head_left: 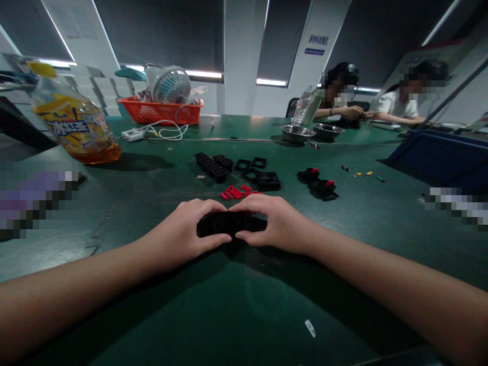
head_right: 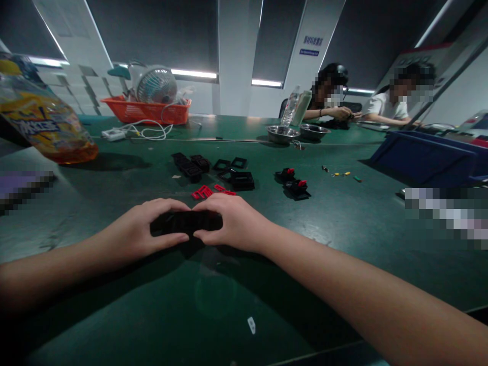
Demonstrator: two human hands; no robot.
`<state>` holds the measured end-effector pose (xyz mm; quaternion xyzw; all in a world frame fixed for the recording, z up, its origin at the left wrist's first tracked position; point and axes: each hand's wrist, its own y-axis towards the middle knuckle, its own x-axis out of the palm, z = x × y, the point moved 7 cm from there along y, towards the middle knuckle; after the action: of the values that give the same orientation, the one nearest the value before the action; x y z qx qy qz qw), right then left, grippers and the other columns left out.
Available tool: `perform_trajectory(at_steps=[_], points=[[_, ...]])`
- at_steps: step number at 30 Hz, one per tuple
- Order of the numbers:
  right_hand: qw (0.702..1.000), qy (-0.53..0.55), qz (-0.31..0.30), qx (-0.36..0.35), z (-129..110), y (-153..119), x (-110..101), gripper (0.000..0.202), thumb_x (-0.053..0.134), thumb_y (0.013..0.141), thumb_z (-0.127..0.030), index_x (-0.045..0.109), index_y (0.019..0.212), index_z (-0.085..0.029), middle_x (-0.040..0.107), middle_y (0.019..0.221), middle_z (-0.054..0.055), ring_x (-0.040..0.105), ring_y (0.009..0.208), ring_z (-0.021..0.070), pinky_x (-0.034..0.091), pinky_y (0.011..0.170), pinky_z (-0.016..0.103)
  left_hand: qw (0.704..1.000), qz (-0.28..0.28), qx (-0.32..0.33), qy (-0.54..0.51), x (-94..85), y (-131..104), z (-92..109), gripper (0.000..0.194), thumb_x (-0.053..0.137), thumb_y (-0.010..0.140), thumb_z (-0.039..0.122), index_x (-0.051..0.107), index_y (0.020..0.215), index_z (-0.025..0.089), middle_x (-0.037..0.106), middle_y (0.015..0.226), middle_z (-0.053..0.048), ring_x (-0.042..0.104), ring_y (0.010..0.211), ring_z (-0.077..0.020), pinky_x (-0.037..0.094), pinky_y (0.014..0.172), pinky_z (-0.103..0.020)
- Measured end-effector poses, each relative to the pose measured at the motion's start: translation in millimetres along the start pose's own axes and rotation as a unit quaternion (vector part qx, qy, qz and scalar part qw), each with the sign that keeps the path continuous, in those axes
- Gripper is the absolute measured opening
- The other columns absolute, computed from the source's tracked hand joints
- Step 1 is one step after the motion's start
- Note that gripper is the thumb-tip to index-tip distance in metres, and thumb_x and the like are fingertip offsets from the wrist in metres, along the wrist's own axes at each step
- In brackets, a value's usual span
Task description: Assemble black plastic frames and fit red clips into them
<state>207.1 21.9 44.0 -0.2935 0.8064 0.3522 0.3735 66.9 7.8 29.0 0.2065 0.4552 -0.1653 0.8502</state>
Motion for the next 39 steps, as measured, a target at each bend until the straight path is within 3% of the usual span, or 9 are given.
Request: perform_trajectory(at_steps=[6,12,33,39], points=[[1.0,-0.001,-0.008,0.009,0.4,-0.4,0.1,0.037,0.074,0.078,-0.024,0.069,0.114,-0.016,0.074,0.108,0.009,0.068,0.101,0.0211,0.051,0.09,0.035,1.0,0.001,-0.003,0.002,-0.1,-0.1,0.0,0.037,0.063,0.081,0.042,0.065,0.11,0.021,0.071,0.105,-0.007,0.063,0.099,-0.0277,0.047,0.09,-0.043],[1.0,-0.006,-0.009,-0.008,-0.5,0.0,0.5,0.037,0.073,0.079,-0.024,0.069,0.114,-0.013,0.073,0.107,0.012,0.067,0.1,0.022,0.052,0.089,0.035,1.0,0.012,0.004,0.012,1.7,-0.7,-3.4,0.038,0.064,0.081,0.042,0.064,0.112,0.02,0.069,0.108,-0.008,0.061,0.103,-0.0283,0.046,0.094,-0.044],[1.0,-0.006,-0.009,-0.014,0.0,1.4,-0.3,0.034,0.071,0.081,-0.024,0.069,0.114,-0.018,0.073,0.108,0.009,0.067,0.1,0.0212,0.051,0.09,0.036,0.999,0.019,0.001,0.03,2.2,-0.6,-5.3,0.04,0.064,0.082,0.045,0.062,0.112,0.019,0.068,0.109,-0.009,0.058,0.105,-0.03,0.044,0.094,-0.047],[1.0,-0.007,-0.013,-0.017,-0.8,1.4,-1.4,0.034,0.07,0.081,-0.024,0.068,0.115,-0.015,0.072,0.107,0.01,0.067,0.1,0.0212,0.051,0.09,0.036,1.0,0.011,0.018,0.019,2.1,-1.4,-3.1,0.039,0.062,0.085,0.044,0.063,0.116,0.02,0.068,0.113,-0.009,0.058,0.107,-0.0293,0.043,0.093,-0.046]])
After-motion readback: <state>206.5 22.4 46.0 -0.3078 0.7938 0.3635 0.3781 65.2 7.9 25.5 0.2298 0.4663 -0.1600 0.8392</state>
